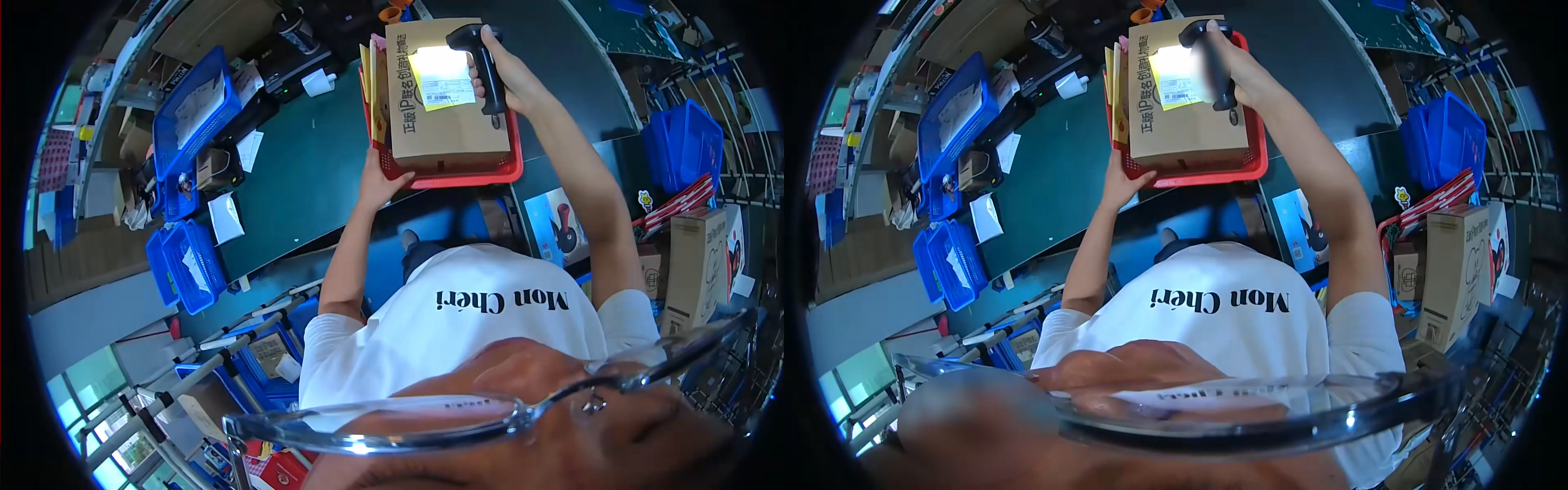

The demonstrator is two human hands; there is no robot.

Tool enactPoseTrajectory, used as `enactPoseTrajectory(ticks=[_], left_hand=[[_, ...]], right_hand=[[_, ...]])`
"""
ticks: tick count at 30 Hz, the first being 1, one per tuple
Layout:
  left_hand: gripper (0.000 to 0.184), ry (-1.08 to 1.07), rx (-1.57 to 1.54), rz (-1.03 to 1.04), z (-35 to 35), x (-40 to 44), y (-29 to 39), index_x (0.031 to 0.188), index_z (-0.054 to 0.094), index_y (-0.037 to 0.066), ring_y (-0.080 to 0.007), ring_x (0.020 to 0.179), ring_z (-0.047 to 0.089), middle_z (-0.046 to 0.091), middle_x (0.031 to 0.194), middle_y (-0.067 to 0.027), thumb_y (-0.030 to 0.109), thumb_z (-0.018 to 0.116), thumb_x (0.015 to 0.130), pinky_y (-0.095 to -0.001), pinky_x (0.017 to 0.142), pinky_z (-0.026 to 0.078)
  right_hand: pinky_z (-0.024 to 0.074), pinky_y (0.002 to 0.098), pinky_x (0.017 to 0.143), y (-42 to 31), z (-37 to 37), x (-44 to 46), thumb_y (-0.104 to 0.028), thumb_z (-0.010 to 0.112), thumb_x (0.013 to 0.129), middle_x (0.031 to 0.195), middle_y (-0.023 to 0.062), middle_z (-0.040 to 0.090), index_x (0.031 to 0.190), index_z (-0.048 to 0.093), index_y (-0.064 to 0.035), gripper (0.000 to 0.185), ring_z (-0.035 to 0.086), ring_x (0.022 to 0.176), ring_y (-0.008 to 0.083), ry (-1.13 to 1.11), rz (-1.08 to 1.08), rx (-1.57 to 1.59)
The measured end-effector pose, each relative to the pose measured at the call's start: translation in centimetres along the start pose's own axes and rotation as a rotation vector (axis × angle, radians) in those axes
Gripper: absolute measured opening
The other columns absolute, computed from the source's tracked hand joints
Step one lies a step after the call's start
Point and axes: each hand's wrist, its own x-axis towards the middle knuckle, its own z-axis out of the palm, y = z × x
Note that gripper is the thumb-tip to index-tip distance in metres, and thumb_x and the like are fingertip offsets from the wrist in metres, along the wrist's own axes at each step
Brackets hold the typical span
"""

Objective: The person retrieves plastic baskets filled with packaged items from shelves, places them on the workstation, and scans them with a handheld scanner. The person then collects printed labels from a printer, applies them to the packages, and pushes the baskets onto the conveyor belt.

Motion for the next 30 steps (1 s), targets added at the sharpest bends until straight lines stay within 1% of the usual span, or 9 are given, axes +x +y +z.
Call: enactPoseTrajectory(ticks=[3, 6, 8, 10, 13, 21, 24, 27, 30], left_hand=[[0.085, -0.021, 0.079, -0.110, 0.0, 0.7, -0.4, 0.127, 0.043, -0.002, -0.0366, 0.109, 0.055, 0.055, 0.119, -0.0201, 0.035, 0.086, 0.063, -0.0411, 0.091, 0.047], [0.082, 0.037, 0.113, -0.034, 0.1, 0.5, -0.9, 0.124, 0.045, 0.000, -0.0368, 0.103, 0.058, 0.056, 0.114, -0.0193, 0.037, 0.086, 0.064, -0.0414, 0.088, 0.048], [0.077, 0.000, 0.103, -0.056, -0.2, 0.6, -1.1, 0.122, 0.048, 0.001, -0.0367, 0.104, 0.058, 0.058, 0.112, -0.0182, 0.036, 0.085, 0.064, -0.0421, 0.087, 0.048], [0.078, -0.002, 0.054, -0.013, -0.7, 0.7, -0.8, 0.123, 0.048, 0.000, -0.0364, 0.105, 0.058, 0.059, 0.113, -0.0180, 0.035, 0.085, 0.065, -0.0412, 0.088, 0.048], [0.078, 0.030, 0.010, 0.055, -0.7, 0.6, -1.3, 0.124, 0.047, 0.001, -0.0362, 0.105, 0.058, 0.059, 0.113, -0.0185, 0.035, 0.085, 0.065, -0.0409, 0.089, 0.047], [0.062, 0.114, -0.013, 0.077, -0.4, 0.2, -1.6, 0.112, 0.053, 0.000, -0.0358, 0.096, 0.061, 0.063, 0.103, -0.0175, 0.032, 0.084, 0.068, -0.0402, 0.083, 0.049], [0.077, 0.034, 0.016, 0.014, -0.4, 0.3, -1.9, 0.128, 0.046, 0.002, -0.0380, 0.106, 0.058, 0.060, 0.115, -0.0194, 0.034, 0.083, 0.068, -0.0414, 0.088, 0.048], [0.066, 0.128, -0.003, 0.086, -0.1, 0.2, -1.6, 0.119, 0.051, 0.001, -0.0371, 0.100, 0.060, 0.062, 0.107, -0.0185, 0.031, 0.083, 0.069, -0.0405, 0.086, 0.048], [0.073, 0.100, 0.003, 0.069, -0.4, 0.1, -1.2, 0.123, 0.048, 0.001, -0.0380, 0.104, 0.058, 0.060, 0.112, -0.0191, 0.034, 0.083, 0.068, -0.0416, 0.088, 0.048]], right_hand=[[0.0495, 0.0233, 0.052, 0.4, 0.2, -0.2, -0.066, 0.052, 0.087, 0.070, 0.0048, 0.052, 0.092, 0.052, 0.0002, 0.066, 0.055, 0.058, 0.0108, 0.011, -0.031, 0.010], [0.0496, 0.0236, 0.051, 0.6, 0.6, -0.5, -0.066, 0.052, 0.087, 0.069, 0.0049, 0.052, 0.091, 0.052, 0.0006, 0.067, 0.054, 0.056, 0.0113, 0.043, -0.043, 0.015], [0.0462, 0.0207, 0.048, 0.3, 1.7, -1.7, -0.061, 0.049, 0.091, 0.067, 0.0011, 0.051, 0.088, 0.055, -0.0031, 0.058, 0.051, 0.054, 0.0087, 0.061, -0.054, 0.037], [0.0447, 0.0304, 0.043, -0.1, 1.9, -1.5, -0.054, 0.053, 0.092, 0.060, 0.0024, 0.050, 0.078, 0.052, -0.0084, 0.048, 0.051, 0.047, 0.0169, 0.081, 0.007, 0.135], [0.0437, 0.0276, 0.042, 0.3, 2.3, -1.3, -0.066, 0.048, 0.088, 0.058, 0.0015, 0.047, 0.079, 0.052, -0.0088, 0.058, 0.050, 0.046, 0.0150, 0.043, -0.016, 0.122], [0.0432, 0.0281, 0.041, 0.2, 3.6, -1.2, -0.062, 0.049, 0.090, 0.058, 0.0018, 0.048, 0.077, 0.052, -0.0093, 0.055, 0.050, 0.045, 0.0152, 0.106, 0.006, 0.105], [0.0429, 0.0284, 0.041, 0.5, 3.3, -0.8, -0.062, 0.049, 0.090, 0.057, 0.0018, 0.048, 0.077, 0.051, -0.0096, 0.054, 0.050, 0.045, 0.0152, 0.091, -0.003, 0.111], [0.0429, 0.0286, 0.041, 0.5, 3.1, -0.7, -0.063, 0.050, 0.089, 0.057, 0.0017, 0.047, 0.076, 0.051, -0.0099, 0.054, 0.049, 0.045, 0.0154, 0.072, -0.013, 0.128], [0.0426, 0.0284, 0.041, 0.6, 3.1, -1.0, -0.063, 0.050, 0.089, 0.056, 0.0015, 0.046, 0.076, 0.050, -0.0104, 0.054, 0.048, 0.044, 0.0153, 0.085, -0.006, 0.135]])
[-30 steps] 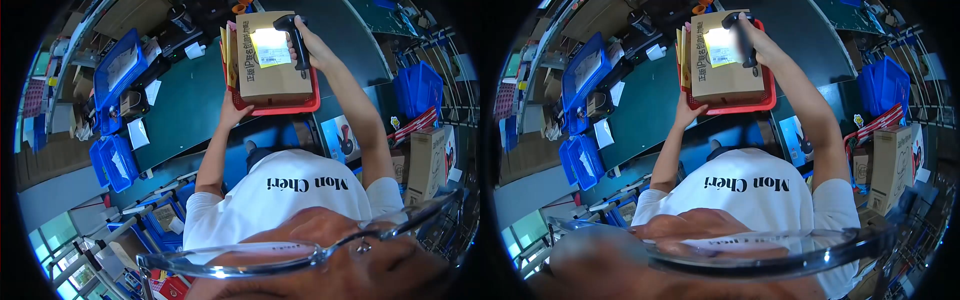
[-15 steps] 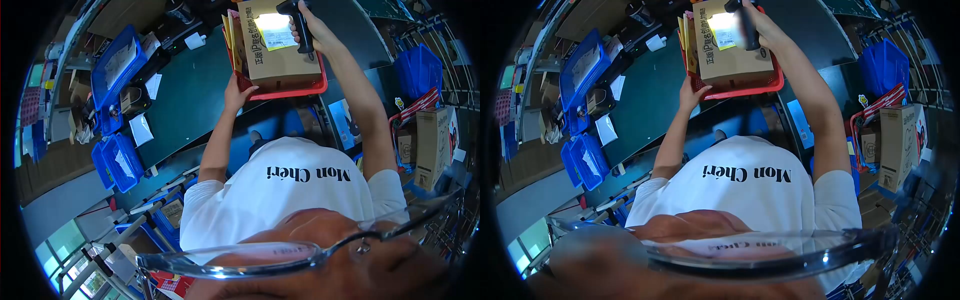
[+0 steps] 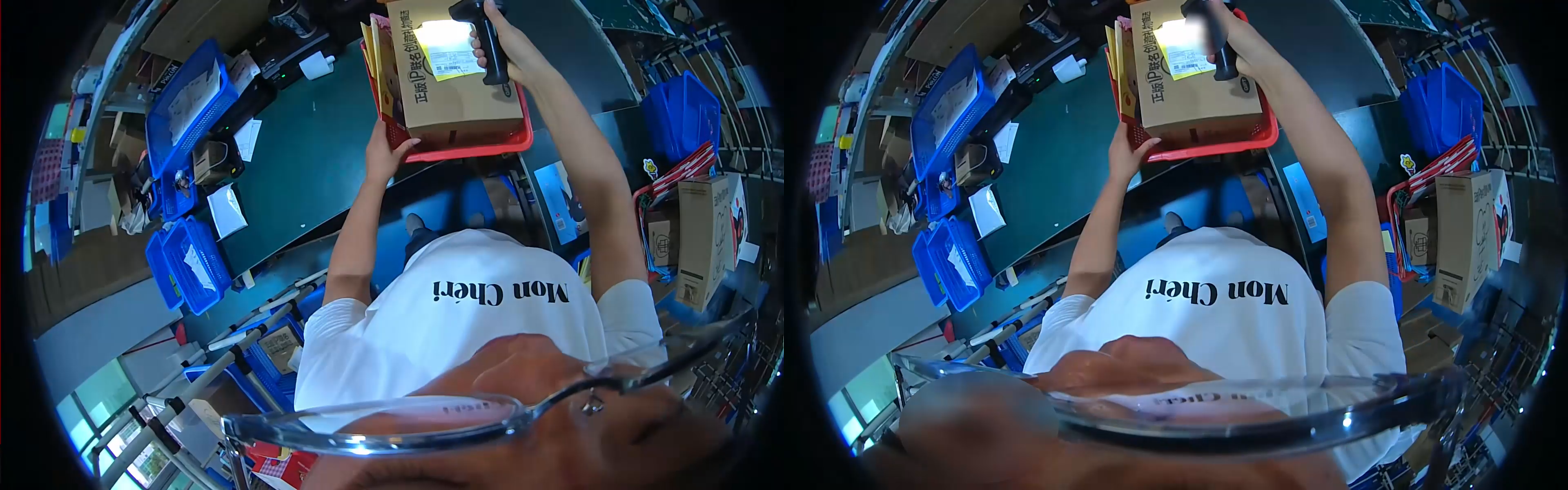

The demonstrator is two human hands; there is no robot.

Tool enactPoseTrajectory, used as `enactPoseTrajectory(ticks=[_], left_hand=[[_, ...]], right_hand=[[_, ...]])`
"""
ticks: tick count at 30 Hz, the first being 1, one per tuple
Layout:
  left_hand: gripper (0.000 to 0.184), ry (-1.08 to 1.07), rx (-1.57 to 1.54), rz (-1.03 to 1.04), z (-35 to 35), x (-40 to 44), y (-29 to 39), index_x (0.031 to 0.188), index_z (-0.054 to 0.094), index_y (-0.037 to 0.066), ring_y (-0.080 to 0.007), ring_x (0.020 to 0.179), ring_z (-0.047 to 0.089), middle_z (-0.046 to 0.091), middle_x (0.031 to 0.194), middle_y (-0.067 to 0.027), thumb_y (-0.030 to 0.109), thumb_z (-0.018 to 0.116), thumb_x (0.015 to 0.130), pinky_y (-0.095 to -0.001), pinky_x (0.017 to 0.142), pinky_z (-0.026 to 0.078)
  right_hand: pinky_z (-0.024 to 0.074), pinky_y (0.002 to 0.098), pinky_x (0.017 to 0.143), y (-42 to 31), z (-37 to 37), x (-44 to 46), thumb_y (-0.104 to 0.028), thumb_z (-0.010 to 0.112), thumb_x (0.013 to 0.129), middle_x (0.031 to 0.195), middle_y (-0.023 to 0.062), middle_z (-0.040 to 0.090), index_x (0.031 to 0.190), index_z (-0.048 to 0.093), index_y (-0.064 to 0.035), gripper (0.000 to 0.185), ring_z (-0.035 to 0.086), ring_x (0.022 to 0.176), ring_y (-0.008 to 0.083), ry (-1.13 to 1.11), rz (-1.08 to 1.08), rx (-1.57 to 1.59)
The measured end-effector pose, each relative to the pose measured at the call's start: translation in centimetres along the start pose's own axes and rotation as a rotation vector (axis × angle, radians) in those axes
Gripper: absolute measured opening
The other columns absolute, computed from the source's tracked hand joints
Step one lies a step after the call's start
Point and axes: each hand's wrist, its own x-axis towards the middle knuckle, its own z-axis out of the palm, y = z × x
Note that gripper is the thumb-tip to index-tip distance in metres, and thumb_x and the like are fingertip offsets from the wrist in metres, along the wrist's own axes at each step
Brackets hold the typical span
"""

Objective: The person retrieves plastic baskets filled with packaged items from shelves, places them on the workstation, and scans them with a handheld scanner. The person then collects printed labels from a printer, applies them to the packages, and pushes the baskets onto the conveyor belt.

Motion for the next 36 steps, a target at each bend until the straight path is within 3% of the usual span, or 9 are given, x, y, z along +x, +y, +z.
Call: enactPoseTrajectory(ticks=[9, 19, 22, 23, 24, 25, 26, 28, 36], left_hand=[[0.060, 0.018, 0.014, -0.004, 0.7, 0.0, -0.9, 0.107, 0.051, 0.001, -0.0371, 0.091, 0.060, 0.062, 0.098, -0.0170, 0.032, 0.084, 0.067, -0.0414, 0.078, 0.048], [0.063, 0.026, 0.053, 0.008, 1.0, 0.2, -1.7, 0.107, 0.051, 0.002, -0.0367, 0.091, 0.062, 0.063, 0.098, -0.0163, 0.037, 0.085, 0.067, -0.0414, 0.077, 0.049], [0.069, 0.001, 0.144, -0.051, 1.1, 0.1, -1.9, 0.109, 0.051, 0.002, -0.0380, 0.090, 0.063, 0.065, 0.097, -0.0173, 0.044, 0.083, 0.065, -0.0435, 0.076, 0.051], [0.071, 0.010, 0.167, -0.038, 1.3, 0.1, -2.2, 0.110, 0.051, 0.001, -0.0386, 0.089, 0.063, 0.065, 0.096, -0.0181, 0.046, 0.083, 0.065, -0.0438, 0.076, 0.051], [0.074, 0.024, 0.189, -0.026, 1.5, 0.2, -2.6, 0.111, 0.051, -0.001, -0.0391, 0.088, 0.064, 0.066, 0.096, -0.0189, 0.048, 0.082, 0.065, -0.0442, 0.075, 0.051], [0.082, 0.031, 0.277, -0.068, 1.9, 0.3, -3.1, 0.116, 0.049, -0.004, -0.0401, 0.087, 0.064, 0.066, 0.096, -0.0202, 0.053, 0.079, 0.067, -0.0451, 0.074, 0.052], [0.088, 0.059, 0.256, -0.036, 2.2, 0.4, -3.8, 0.124, 0.046, -0.006, -0.0405, 0.086, 0.064, 0.067, 0.095, -0.0211, 0.058, 0.075, 0.070, -0.0458, 0.073, 0.052], [0.089, 0.039, 0.278, -0.163, 1.9, 0.9, -2.7, 0.127, 0.044, -0.005, -0.0410, 0.084, 0.065, 0.067, 0.091, -0.0212, 0.060, 0.071, 0.073, -0.0461, 0.071, 0.052], [0.085, 0.106, 0.225, -0.140, 1.7, 1.3, -2.3, 0.131, 0.044, 0.000, -0.0423, 0.081, 0.065, 0.068, 0.088, -0.0212, 0.061, 0.068, 0.076, -0.0468, 0.070, 0.051]], right_hand=[[0.0429, 0.0281, 0.041, 0.0, -0.3, -0.3, -0.063, 0.050, 0.089, 0.057, 0.0009, 0.047, 0.077, 0.052, -0.0117, 0.053, 0.049, 0.045, 0.0143, 0.008, -0.004, -0.032], [0.0431, 0.0280, 0.042, 0.5, -0.9, -1.0, -0.063, 0.046, 0.091, 0.058, 0.0022, 0.048, 0.082, 0.054, -0.0095, 0.055, 0.049, 0.046, 0.0146, 0.000, -0.069, -0.061], [0.0415, 0.0206, 0.046, 2.8, -3.9, -5.1, -0.056, 0.049, 0.094, 0.070, 0.0009, 0.054, 0.089, 0.055, -0.0051, 0.052, 0.053, 0.057, 0.0066, -0.206, -0.112, -0.597], [0.0491, 0.0285, 0.057, 3.6, -3.9, -8.6, -0.053, 0.051, 0.093, 0.079, 0.0108, 0.061, 0.099, 0.054, -0.0002, 0.054, 0.063, 0.068, 0.0176, -0.147, -0.120, -0.970], [0.0519, 0.0395, 0.073, 6.4, -4.5, -11.6, -0.054, 0.055, 0.089, 0.090, 0.0220, 0.065, 0.111, 0.051, 0.0041, 0.062, 0.067, 0.085, 0.0338, -0.070, -0.614, -1.262], [0.0485, 0.0466, 0.084, 8.2, -4.9, -14.1, -0.057, 0.059, 0.085, 0.096, 0.0290, 0.063, 0.118, 0.048, 0.0054, 0.072, 0.062, 0.097, 0.0441, -0.071, -0.428, -1.358], [0.0506, 0.0454, 0.084, 8.5, -4.2, -16.7, -0.067, 0.058, 0.082, 0.099, 0.0278, 0.063, 0.117, 0.047, 0.0052, 0.081, 0.065, 0.091, 0.0427, -0.112, -0.166, -1.521], [0.0529, 0.0441, 0.071, 11.9, -5.6, -18.4, -0.068, 0.060, 0.078, 0.083, 0.0226, 0.063, 0.099, 0.050, 0.0039, 0.075, 0.066, 0.080, 0.0383, -0.137, -0.108, -1.675], [0.0524, 0.0403, 0.066, 13.6, -6.0, -20.2, -0.067, 0.062, 0.077, 0.080, 0.0180, 0.063, 0.095, 0.051, 0.0031, 0.073, 0.065, 0.079, 0.0327, -0.073, -0.249, -1.680]])
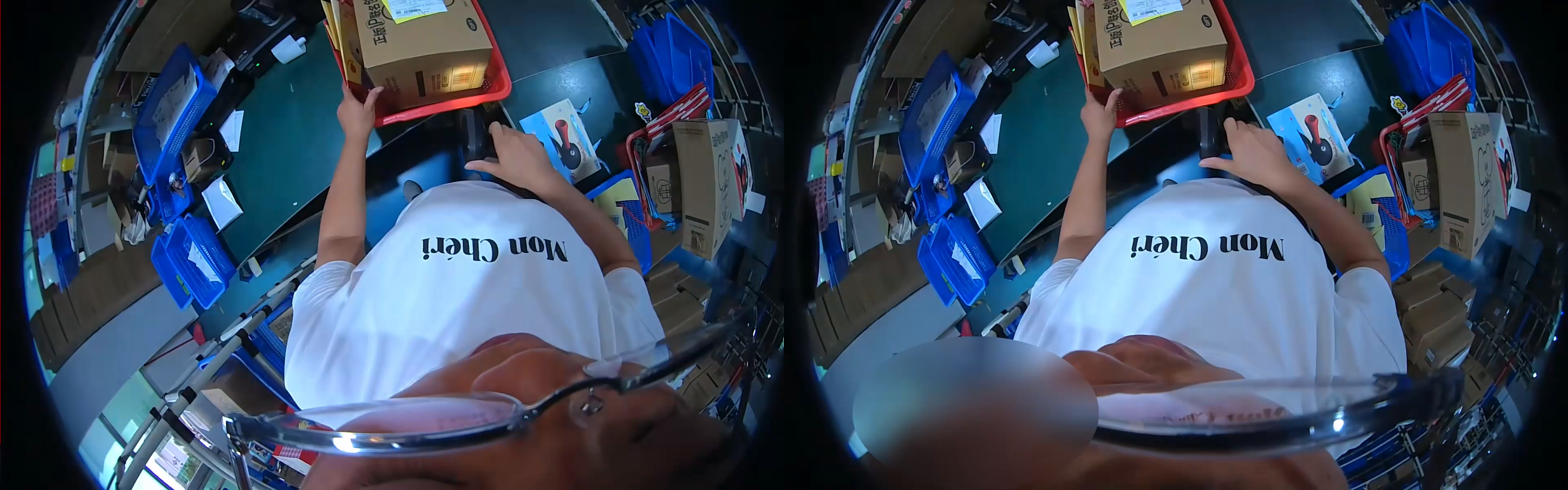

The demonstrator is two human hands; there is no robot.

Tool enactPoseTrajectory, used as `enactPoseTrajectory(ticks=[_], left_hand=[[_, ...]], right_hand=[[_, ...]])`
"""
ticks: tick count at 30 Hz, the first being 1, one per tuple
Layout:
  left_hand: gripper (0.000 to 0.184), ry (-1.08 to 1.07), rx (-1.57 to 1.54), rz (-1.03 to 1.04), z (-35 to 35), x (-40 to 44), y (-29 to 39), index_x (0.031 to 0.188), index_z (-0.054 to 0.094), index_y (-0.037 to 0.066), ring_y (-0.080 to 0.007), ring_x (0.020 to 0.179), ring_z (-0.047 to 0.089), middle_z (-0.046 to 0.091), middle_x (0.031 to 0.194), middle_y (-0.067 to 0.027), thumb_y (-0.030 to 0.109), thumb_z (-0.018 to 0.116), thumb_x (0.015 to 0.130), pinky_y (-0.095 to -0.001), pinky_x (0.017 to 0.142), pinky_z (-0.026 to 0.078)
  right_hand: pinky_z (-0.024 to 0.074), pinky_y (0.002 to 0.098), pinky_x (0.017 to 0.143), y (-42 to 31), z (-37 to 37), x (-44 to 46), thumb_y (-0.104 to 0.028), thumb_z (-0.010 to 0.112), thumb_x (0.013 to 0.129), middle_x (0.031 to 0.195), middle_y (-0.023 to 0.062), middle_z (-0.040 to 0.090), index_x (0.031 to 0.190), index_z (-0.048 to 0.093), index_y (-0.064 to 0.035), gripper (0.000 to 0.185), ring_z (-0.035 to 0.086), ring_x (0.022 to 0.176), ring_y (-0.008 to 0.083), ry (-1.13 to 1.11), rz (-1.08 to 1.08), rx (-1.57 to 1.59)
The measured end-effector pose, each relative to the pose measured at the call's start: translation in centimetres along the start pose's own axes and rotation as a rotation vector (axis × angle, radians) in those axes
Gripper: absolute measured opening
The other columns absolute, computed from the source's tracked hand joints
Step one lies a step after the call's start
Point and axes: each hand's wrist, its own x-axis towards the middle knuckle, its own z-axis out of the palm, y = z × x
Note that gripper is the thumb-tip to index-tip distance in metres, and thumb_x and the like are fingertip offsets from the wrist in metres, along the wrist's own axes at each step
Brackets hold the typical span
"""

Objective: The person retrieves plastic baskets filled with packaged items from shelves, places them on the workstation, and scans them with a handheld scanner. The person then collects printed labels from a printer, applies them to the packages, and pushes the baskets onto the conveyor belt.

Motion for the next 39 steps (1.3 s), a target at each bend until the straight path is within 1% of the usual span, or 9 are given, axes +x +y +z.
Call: enactPoseTrajectory(ticks=[11, 18, 20, 21, 23, 26, 29, 31, 39], left_hand=[[0.078, -0.018, -0.012, -0.091, -0.2, -0.1, 0.4, 0.126, 0.047, -0.002, -0.0407, 0.085, 0.065, 0.067, 0.088, -0.0219, 0.056, 0.068, 0.078, -0.0449, 0.072, 0.051], [0.029, -0.069, 0.042, -0.081, -2.0, 0.7, 0.9, 0.109, 0.062, 0.000, -0.0379, 0.089, 0.065, 0.067, 0.101, -0.0181, 0.025, 0.055, 0.095, -0.0379, 0.075, 0.051], [0.025, 0.534, -0.259, 0.063, -3.1, 1.6, 5.4, 0.112, 0.063, 0.002, -0.0353, 0.083, 0.066, 0.068, 0.099, -0.0167, 0.015, 0.058, 0.091, -0.0372, 0.069, 0.052], [0.025, 0.539, -0.261, 0.061, -4.1, 2.0, 7.9, 0.112, 0.063, 0.002, -0.0353, 0.083, 0.066, 0.068, 0.099, -0.0167, 0.015, 0.058, 0.091, -0.0372, 0.069, 0.052], [0.031, 0.695, 0.014, 0.579, -5.5, 2.2, 12.6, 0.110, 0.065, 0.005, -0.0309, 0.063, 0.063, 0.068, 0.087, -0.0159, 0.006, 0.062, 0.079, -0.0386, 0.054, 0.050], [0.033, 0.352, 0.249, 0.812, -2.2, -0.5, 16.2, 0.110, 0.061, 0.005, -0.0263, 0.080, 0.069, 0.067, 0.107, -0.0137, 0.005, 0.057, 0.077, -0.0354, 0.062, 0.055], [0.032, 0.130, 0.280, 0.901, 1.7, -1.5, 15.3, 0.112, 0.060, 0.001, -0.0313, 0.106, 0.063, 0.063, 0.117, -0.0170, 0.010, 0.054, 0.081, -0.0377, 0.086, 0.053], [0.035, 0.053, 0.414, 0.935, 2.0, -2.0, 15.5, 0.112, 0.059, -0.003, -0.0337, 0.117, 0.056, 0.059, 0.123, -0.0200, 0.012, 0.054, 0.081, -0.0398, 0.101, 0.044], [0.038, -0.110, 0.300, 0.874, 1.2, -2.5, 15.3, 0.115, 0.058, -0.005, -0.0303, 0.122, 0.050, 0.055, 0.126, -0.0185, 0.013, 0.054, 0.081, -0.0377, 0.102, 0.043]], right_hand=[[0.0527, 0.0403, 0.062, 1.2, 0.3, -0.6, -0.067, 0.063, 0.076, 0.074, 0.0206, 0.063, 0.094, 0.052, 0.0045, 0.075, 0.066, 0.074, 0.0336, -0.001, -0.064, 0.024], [0.0508, 0.0440, 0.076, 4.9, -0.2, -1.3, -0.060, 0.066, 0.079, 0.090, 0.0283, 0.064, 0.110, 0.047, 0.0040, 0.073, 0.065, 0.085, 0.0428, 0.026, 0.015, 0.415], [0.0500, 0.0415, 0.076, 5.5, -2.0, -1.2, -0.051, 0.066, 0.083, 0.091, 0.0258, 0.065, 0.112, 0.048, 0.0024, 0.064, 0.065, 0.089, 0.0406, 0.106, -0.002, 0.570], [0.0500, 0.0416, 0.076, 5.6, -3.2, -1.2, -0.050, 0.067, 0.084, 0.089, 0.0243, 0.064, 0.109, 0.049, 0.0028, 0.061, 0.065, 0.086, 0.0389, 0.199, -0.006, 0.628], [0.0499, 0.0365, 0.070, 6.8, -4.1, -0.4, -0.045, 0.066, 0.086, 0.081, 0.0156, 0.063, 0.104, 0.053, 0.0024, 0.053, 0.063, 0.074, 0.0262, 0.367, -0.001, 0.724], [0.0448, 0.0245, 0.057, 6.7, -7.4, 1.9, -0.052, 0.050, 0.095, 0.072, 0.0018, 0.056, 0.103, 0.057, -0.0040, 0.049, 0.054, 0.063, 0.0103, 0.219, -0.008, 1.414], [0.0465, 0.0249, 0.057, 2.7, -11.3, 4.2, -0.060, 0.046, 0.093, 0.071, 0.0016, 0.055, 0.101, 0.057, -0.0056, 0.056, 0.053, 0.060, 0.0118, -0.044, 0.042, 1.662], [0.0481, 0.0224, 0.054, 1.3, -11.5, 6.7, -0.064, 0.049, 0.089, 0.070, 0.0013, 0.057, 0.094, 0.059, -0.0051, 0.060, 0.055, 0.056, 0.0103, -0.195, 0.031, 1.575], [0.0472, 0.0198, 0.044, -2.7, -13.5, 9.1, -0.068, 0.051, 0.086, 0.063, 0.0025, 0.056, 0.081, 0.058, -0.0069, 0.062, 0.055, 0.049, 0.0081, -0.369, 0.125, 1.186]])
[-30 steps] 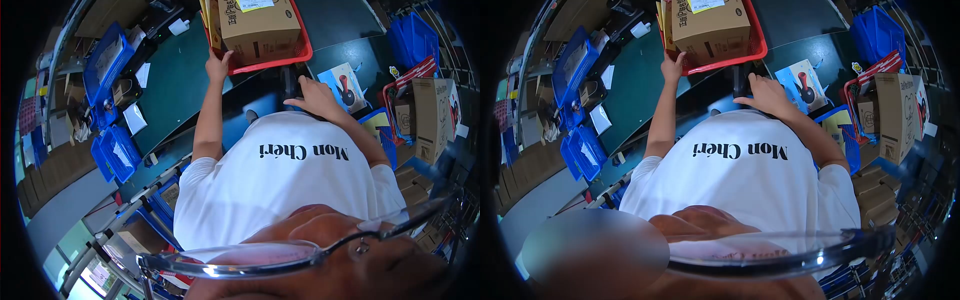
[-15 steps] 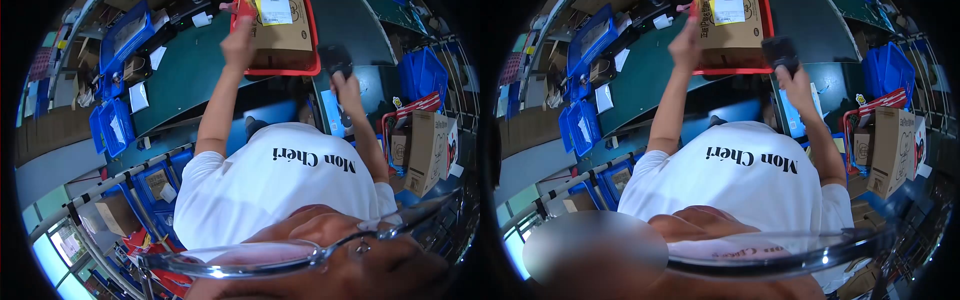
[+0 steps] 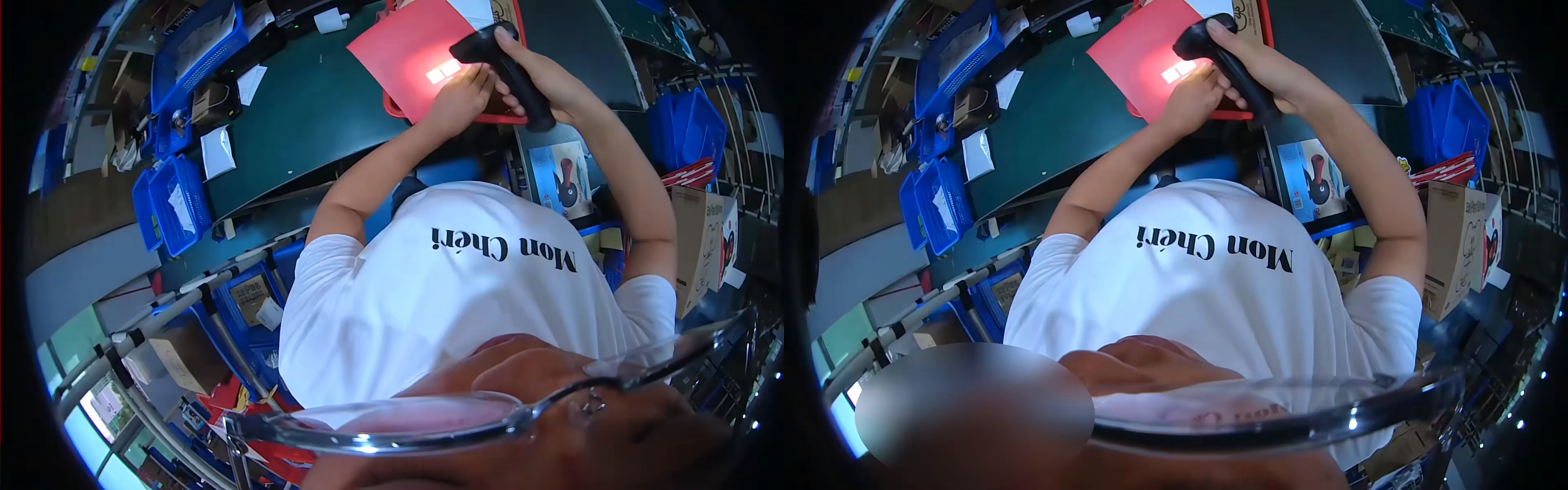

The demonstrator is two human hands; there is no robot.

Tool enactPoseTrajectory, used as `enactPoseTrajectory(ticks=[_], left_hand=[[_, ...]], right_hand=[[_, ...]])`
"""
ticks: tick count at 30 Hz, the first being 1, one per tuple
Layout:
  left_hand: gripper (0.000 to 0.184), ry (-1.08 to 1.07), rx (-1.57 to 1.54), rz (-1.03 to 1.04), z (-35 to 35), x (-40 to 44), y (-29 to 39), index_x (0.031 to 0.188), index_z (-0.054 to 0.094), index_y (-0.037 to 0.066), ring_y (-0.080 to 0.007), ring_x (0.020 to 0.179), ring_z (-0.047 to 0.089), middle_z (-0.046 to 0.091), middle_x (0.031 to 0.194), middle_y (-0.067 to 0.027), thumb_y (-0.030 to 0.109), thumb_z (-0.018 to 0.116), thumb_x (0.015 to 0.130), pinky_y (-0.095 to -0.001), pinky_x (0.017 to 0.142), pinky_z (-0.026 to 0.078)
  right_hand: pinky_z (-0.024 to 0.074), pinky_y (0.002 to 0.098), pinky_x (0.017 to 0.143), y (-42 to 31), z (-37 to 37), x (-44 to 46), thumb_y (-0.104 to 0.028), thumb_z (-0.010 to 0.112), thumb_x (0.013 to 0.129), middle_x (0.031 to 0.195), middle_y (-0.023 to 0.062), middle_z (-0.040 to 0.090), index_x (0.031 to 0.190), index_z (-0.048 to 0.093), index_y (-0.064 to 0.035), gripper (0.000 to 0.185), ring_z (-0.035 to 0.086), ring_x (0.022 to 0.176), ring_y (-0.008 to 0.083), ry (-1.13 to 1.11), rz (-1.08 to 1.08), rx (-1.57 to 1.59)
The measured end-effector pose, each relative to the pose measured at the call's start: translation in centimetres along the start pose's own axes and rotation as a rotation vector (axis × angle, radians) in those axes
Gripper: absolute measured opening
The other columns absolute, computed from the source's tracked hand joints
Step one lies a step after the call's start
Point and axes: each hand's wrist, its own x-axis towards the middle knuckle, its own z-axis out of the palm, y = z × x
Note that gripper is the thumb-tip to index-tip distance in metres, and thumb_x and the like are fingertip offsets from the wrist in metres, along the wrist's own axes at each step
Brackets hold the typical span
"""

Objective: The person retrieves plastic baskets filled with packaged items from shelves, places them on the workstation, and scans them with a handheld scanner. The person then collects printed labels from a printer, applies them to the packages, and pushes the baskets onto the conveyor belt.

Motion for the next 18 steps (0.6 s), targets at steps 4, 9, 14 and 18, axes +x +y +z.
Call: enactPoseTrajectory(ticks=[4, 9, 14, 18], left_hand=[[0.039, 0.066, 0.055, -0.019, -0.6, 0.1, 0.0, 0.115, 0.058, -0.004, -0.0284, 0.118, 0.053, 0.056, 0.125, -0.0164, 0.014, 0.055, 0.080, -0.0371, 0.101, 0.044], [0.037, 0.138, 0.003, -0.024, -0.5, 0.2, -0.2, 0.112, 0.059, -0.004, -0.0287, 0.115, 0.054, 0.058, 0.121, -0.0162, 0.013, 0.055, 0.079, -0.0370, 0.100, 0.044], [0.035, 0.095, -0.116, -0.073, -1.1, 0.2, -0.2, 0.110, 0.059, -0.005, -0.0295, 0.115, 0.054, 0.058, 0.117, -0.0166, 0.012, 0.055, 0.080, -0.0370, 0.102, 0.043], [0.045, 0.109, -0.094, -0.018, -0.5, -0.1, -0.5, 0.123, 0.051, -0.007, -0.0330, 0.122, 0.050, 0.056, 0.125, -0.0194, 0.009, 0.052, 0.082, -0.0389, 0.105, 0.039]], right_hand=[[0.0439, 0.0194, 0.043, -0.3, 0.4, -0.9, -0.067, 0.048, 0.089, 0.063, -0.0003, 0.055, 0.092, 0.059, -0.0057, 0.062, 0.053, 0.049, 0.0070, 0.115, 0.031, 0.022], [0.0451, 0.0194, 0.044, -1.0, 0.9, -1.7, -0.068, 0.049, 0.088, 0.063, 0.0003, 0.055, 0.089, 0.058, -0.0064, 0.062, 0.053, 0.050, 0.0074, 0.126, 0.059, 0.072], [0.0460, 0.0199, 0.044, -0.9, 0.9, -1.8, -0.068, 0.049, 0.087, 0.063, 0.0005, 0.054, 0.086, 0.058, -0.0071, 0.062, 0.054, 0.050, 0.0081, 0.106, 0.061, 0.100], [0.0455, 0.0199, 0.045, -0.9, 0.8, -2.1, -0.066, 0.049, 0.088, 0.063, 0.0000, 0.053, 0.091, 0.058, -0.0055, 0.062, 0.054, 0.051, 0.0079, 0.113, 0.051, 0.140]])
